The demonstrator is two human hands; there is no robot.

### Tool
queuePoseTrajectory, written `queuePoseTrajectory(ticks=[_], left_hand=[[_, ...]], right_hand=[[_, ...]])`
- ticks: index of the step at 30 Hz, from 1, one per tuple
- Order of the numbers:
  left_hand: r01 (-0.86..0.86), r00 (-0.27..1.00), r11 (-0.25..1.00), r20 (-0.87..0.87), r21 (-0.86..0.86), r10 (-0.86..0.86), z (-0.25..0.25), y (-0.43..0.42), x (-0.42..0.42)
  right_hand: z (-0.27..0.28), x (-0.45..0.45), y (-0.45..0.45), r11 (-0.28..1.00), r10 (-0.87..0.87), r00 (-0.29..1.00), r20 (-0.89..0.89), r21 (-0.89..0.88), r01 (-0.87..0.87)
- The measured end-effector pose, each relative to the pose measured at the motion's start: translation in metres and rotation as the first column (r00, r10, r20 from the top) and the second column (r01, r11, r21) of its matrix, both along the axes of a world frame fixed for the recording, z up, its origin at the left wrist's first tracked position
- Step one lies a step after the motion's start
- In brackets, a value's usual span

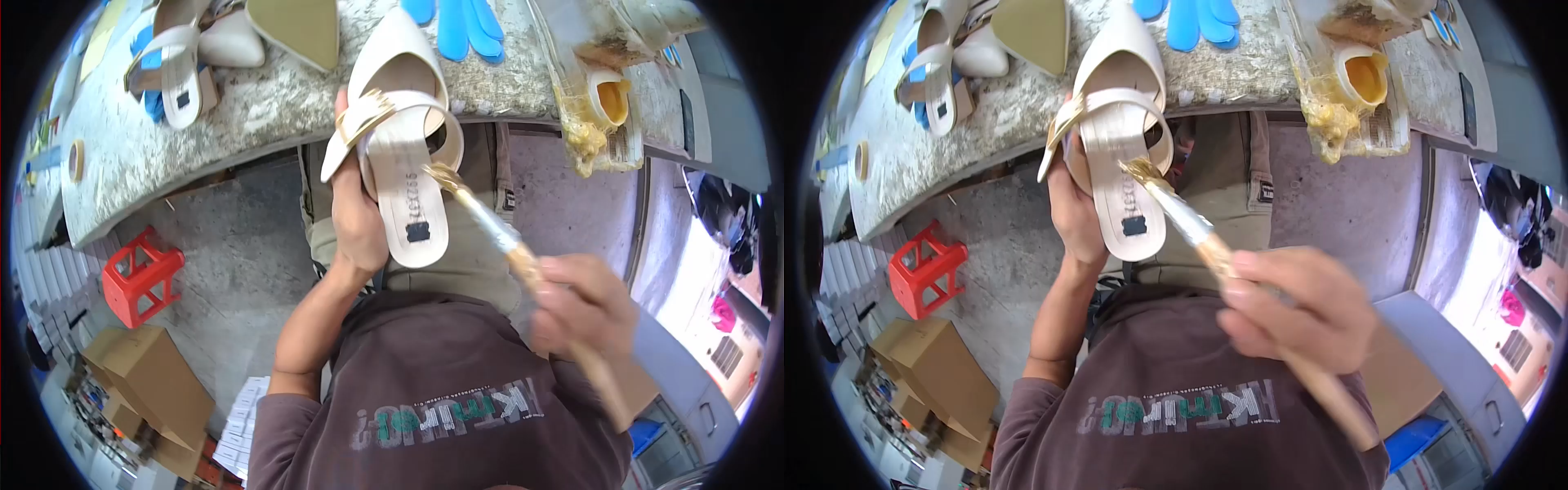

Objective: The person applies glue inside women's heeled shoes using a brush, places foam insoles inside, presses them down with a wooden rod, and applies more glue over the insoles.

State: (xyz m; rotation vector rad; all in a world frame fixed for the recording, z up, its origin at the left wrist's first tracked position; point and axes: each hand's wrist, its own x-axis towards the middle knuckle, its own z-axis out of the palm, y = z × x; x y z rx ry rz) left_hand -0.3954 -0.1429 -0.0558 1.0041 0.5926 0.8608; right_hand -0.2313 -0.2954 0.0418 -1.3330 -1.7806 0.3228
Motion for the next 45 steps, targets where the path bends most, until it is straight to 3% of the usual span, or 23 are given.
queuePoseTrajectory(ticks=[2,4,6,8,10,19,21,24,26,28,32,36,37,40,41,42,43,44,45], left_hand=[[0.030,0.975,0.992,-0.222,0.124,-0.002,-0.006,-0.003,-0.003],[-0.019,0.995,1.000,-0.103,-0.003,0.018,-0.001,-0.010,0.004],[-0.012,0.991,0.997,-0.133,0.070,0.022,0.001,-0.013,0.007],[-0.022,0.992,0.999,-0.125,0.030,0.025,0.000,-0.013,0.007],[-0.076,0.981,0.995,-0.175,0.066,0.087,-0.002,-0.017,0.011],[0.033,0.991,0.999,-0.130,-0.002,-0.033,-0.004,-0.001,0.000],[0.031,0.991,0.996,-0.128,-0.084,-0.042,-0.001,0.002,-0.002],[0.060,0.993,0.998,-0.105,0.006,-0.059,-0.001,0.011,-0.005],[0.088,0.985,0.994,-0.156,0.060,-0.078,-0.002,0.014,-0.008],[0.092,0.985,0.994,-0.151,0.051,-0.083,-0.002,0.013,-0.007],[0.108,0.982,0.994,-0.155,-0.003,-0.107,-0.001,0.020,-0.014],[0.100,0.994,0.988,-0.041,-0.115,-0.105,-0.004,0.022,-0.014],[0.100,0.995,0.984,-0.002,-0.149,-0.101,-0.004,0.022,-0.012],[-0.017,1.000,0.982,-0.012,-0.186,0.015,0.013,0.017,-0.020],[-0.094,0.996,0.980,-0.020,-0.175,0.092,0.025,0.010,-0.032],[-0.168,0.986,0.971,-0.027,-0.170,0.166,0.036,0.004,-0.045],[-0.190,0.972,0.959,0.098,-0.209,0.213,0.045,0.009,-0.050],[-0.201,0.941,0.948,0.222,-0.247,0.257,0.054,0.013,-0.054],[-0.136,0.843,0.941,0.463,-0.309,0.274,0.066,0.021,-0.056]], right_hand=[[-0.016,-0.021,0.016,0.994,-0.107,0.991,0.083,0.043,0.103],[-0.040,-0.026,0.054,0.968,-0.206,0.967,0.150,0.175,0.179],[-0.070,-0.018,0.089,0.939,-0.268,0.941,0.207,0.273,0.208],[-0.084,-0.013,0.100,0.875,-0.337,0.928,0.157,0.417,0.247],[-0.082,-0.017,0.092,0.873,-0.370,0.919,0.139,0.391,0.292],[-0.049,-0.034,0.061,0.908,-0.391,0.919,-0.051,0.140,0.394],[-0.035,-0.044,0.038,0.912,-0.398,0.915,-0.064,0.076,0.402],[-0.028,-0.053,0.002,0.934,-0.321,0.938,-0.131,0.123,0.336],[-0.033,-0.040,0.022,0.900,-0.327,0.944,0.047,0.320,0.296],[-0.044,-0.034,0.059,0.841,-0.424,0.901,0.096,0.411,0.352],[-0.035,-0.054,0.039,0.896,-0.376,0.911,-0.171,0.183,0.404],[-0.016,-0.067,-0.001,0.895,-0.381,0.908,-0.173,0.180,0.409],[-0.013,-0.056,-0.002,0.901,-0.292,0.924,-0.247,0.253,0.353],[0.029,-0.004,0.000,0.729,-0.247,0.794,-0.556,0.433,0.530],[0.054,0.022,0.006,0.618,-0.254,0.681,-0.687,0.426,0.661],[0.068,0.051,0.029,0.369,-0.633,0.545,-0.550,0.404,0.837],[0.073,0.076,0.038,0.503,-0.751,0.609,-0.254,0.377,0.778],[0.064,0.082,0.065,0.701,-0.643,0.763,-0.068,0.349,0.622],[0.056,0.087,0.092,0.864,-0.462,0.882,0.086,0.265,0.427]])
